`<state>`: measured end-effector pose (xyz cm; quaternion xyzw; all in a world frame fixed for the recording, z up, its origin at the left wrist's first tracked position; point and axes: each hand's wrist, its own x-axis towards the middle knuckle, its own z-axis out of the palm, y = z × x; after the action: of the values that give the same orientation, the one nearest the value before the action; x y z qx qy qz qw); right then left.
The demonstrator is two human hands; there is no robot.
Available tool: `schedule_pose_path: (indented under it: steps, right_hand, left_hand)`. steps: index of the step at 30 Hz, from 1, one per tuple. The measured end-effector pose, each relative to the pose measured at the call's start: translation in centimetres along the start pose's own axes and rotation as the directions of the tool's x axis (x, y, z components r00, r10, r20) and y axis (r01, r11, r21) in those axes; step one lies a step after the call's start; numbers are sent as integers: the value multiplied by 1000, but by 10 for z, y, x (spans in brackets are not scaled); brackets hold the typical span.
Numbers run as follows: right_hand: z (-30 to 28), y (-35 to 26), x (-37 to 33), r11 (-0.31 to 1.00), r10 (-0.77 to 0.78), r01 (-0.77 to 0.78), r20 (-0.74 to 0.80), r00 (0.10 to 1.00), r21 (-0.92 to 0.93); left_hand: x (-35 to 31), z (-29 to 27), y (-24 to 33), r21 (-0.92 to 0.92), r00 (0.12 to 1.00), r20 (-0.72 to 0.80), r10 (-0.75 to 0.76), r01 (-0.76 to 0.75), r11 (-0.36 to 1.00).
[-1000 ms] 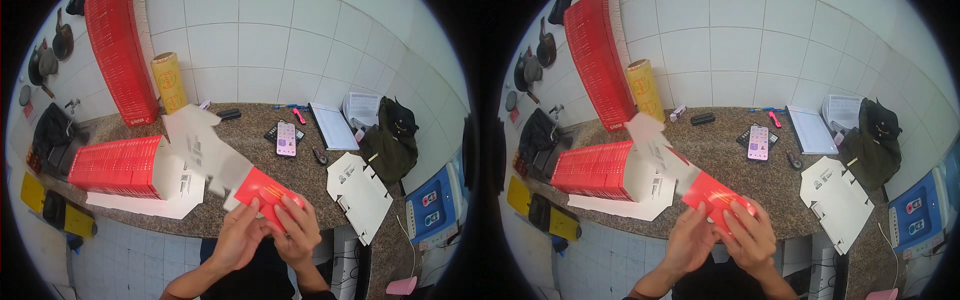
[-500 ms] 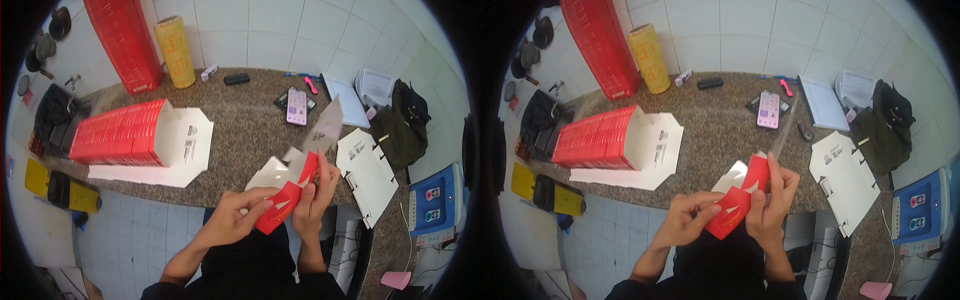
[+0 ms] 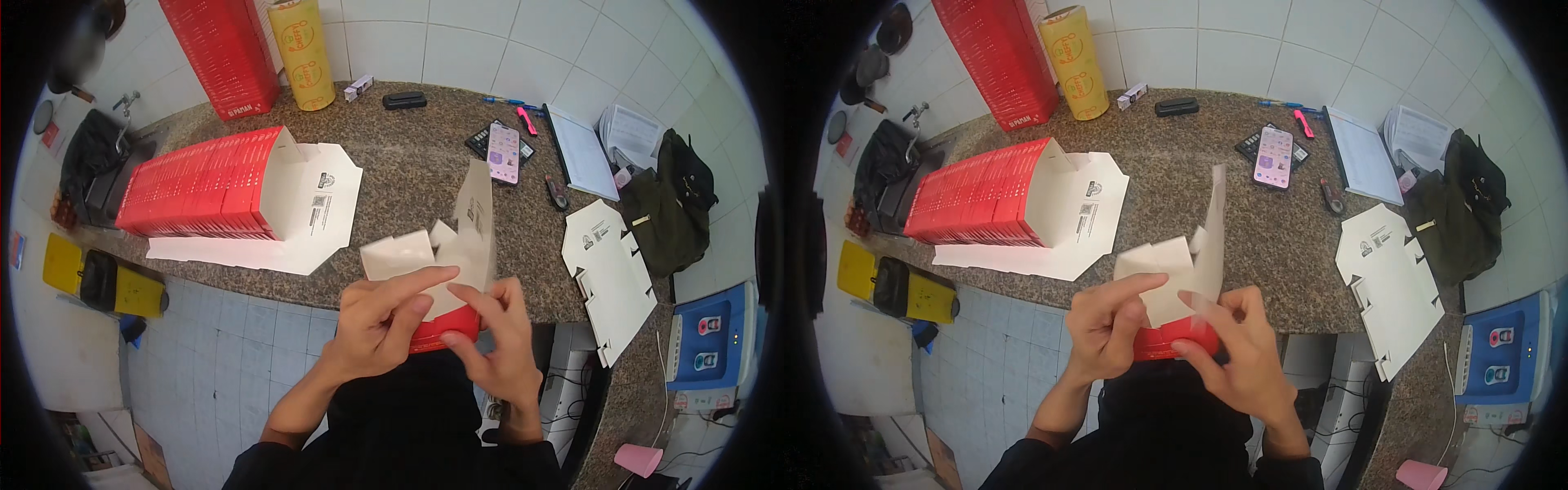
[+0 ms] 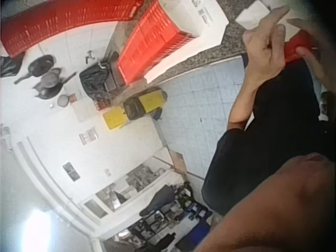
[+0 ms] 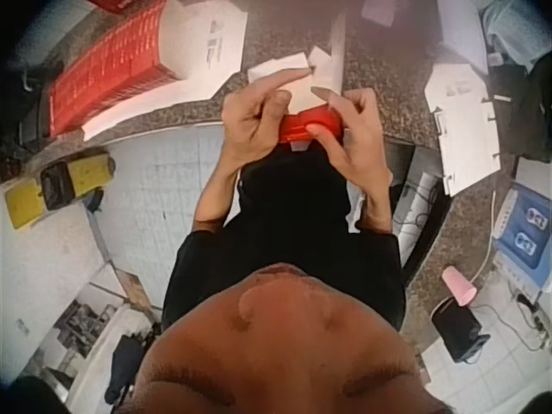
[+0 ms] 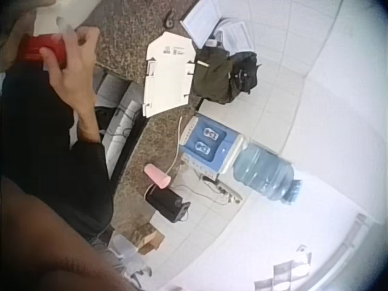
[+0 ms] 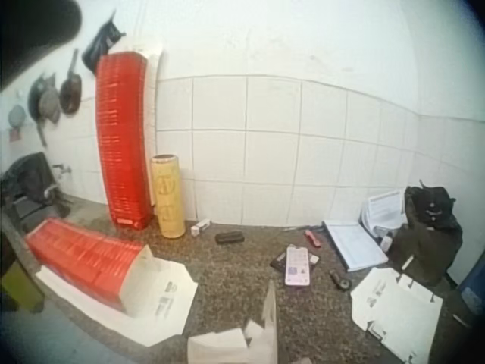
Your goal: The person assembles cardboard takeout boxes by folding individual flat sheets and stacking the completed boxes into a larger pile.
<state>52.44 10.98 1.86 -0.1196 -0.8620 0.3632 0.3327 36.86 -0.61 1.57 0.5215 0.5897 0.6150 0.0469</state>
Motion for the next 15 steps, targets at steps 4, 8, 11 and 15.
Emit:
schedule_pose_path:
  steps: [4, 8, 11, 15]
  right_hand:
    - [2, -5, -15, 994, -29, 30, 8, 1000, -106]
    - [8, -15, -30, 973, -147, 152, 42, 988, -174]
    - [9, -14, -27, 938, -290, 220, 257, 922, 269]
    - [35, -2, -28, 821, 313, -155, -206, 927, 549]
  left_hand:
    - [-16, 5, -37, -205, 971, -240, -4, -47, 978]
    - [-23, -4, -101, -831, 636, 80, -768, 467, 301]
    - [-29, -6, -109, -798, 562, 578, -591, 539, -268]
    - [-43, -20, -49, -735, 490, 629, -603, 628, -257]
